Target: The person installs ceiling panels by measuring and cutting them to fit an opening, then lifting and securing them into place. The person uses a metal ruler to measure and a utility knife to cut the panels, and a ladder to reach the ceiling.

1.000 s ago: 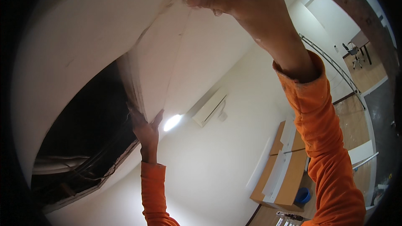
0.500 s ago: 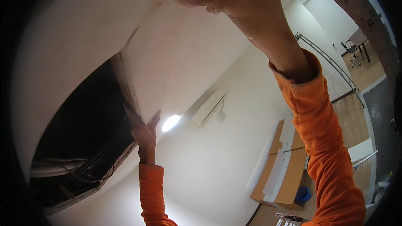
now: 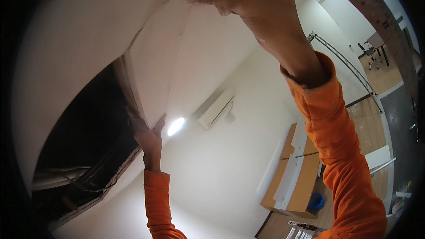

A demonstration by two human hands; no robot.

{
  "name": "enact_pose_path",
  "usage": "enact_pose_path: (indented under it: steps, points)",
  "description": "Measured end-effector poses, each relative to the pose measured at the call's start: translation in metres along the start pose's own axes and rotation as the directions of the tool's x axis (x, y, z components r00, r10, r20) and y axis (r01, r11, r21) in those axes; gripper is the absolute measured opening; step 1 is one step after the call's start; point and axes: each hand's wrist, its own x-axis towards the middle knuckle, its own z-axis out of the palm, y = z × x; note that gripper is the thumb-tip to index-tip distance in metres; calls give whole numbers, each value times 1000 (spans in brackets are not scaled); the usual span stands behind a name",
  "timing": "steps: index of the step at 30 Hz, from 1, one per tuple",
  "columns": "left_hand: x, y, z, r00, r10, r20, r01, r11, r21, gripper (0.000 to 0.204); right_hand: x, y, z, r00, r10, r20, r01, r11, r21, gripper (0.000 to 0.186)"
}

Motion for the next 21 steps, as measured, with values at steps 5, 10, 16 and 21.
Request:
enact_pose_path:
  steps: [5,10,16,21]
  points:
    - [1,3,-2,1000,0,5,1,1000,-29,112,-5,-8,-6,999,-13,-39,11,999,-49,30]
    - [2,5,-2,1000,-17,8,17,992,-123,110,-4,-17,-3,997,76,-21,-77,993,-86,35]
    - [1,3,-3,999,-38,23,40,996,-84,110,-5,-14,-4,984,171,-48,-177,970,-166,36]
    - [1,0,-2,995,-70,68,76,994,-81,114,-15,-22,-3,991,89,-101,-90,996,1,34]
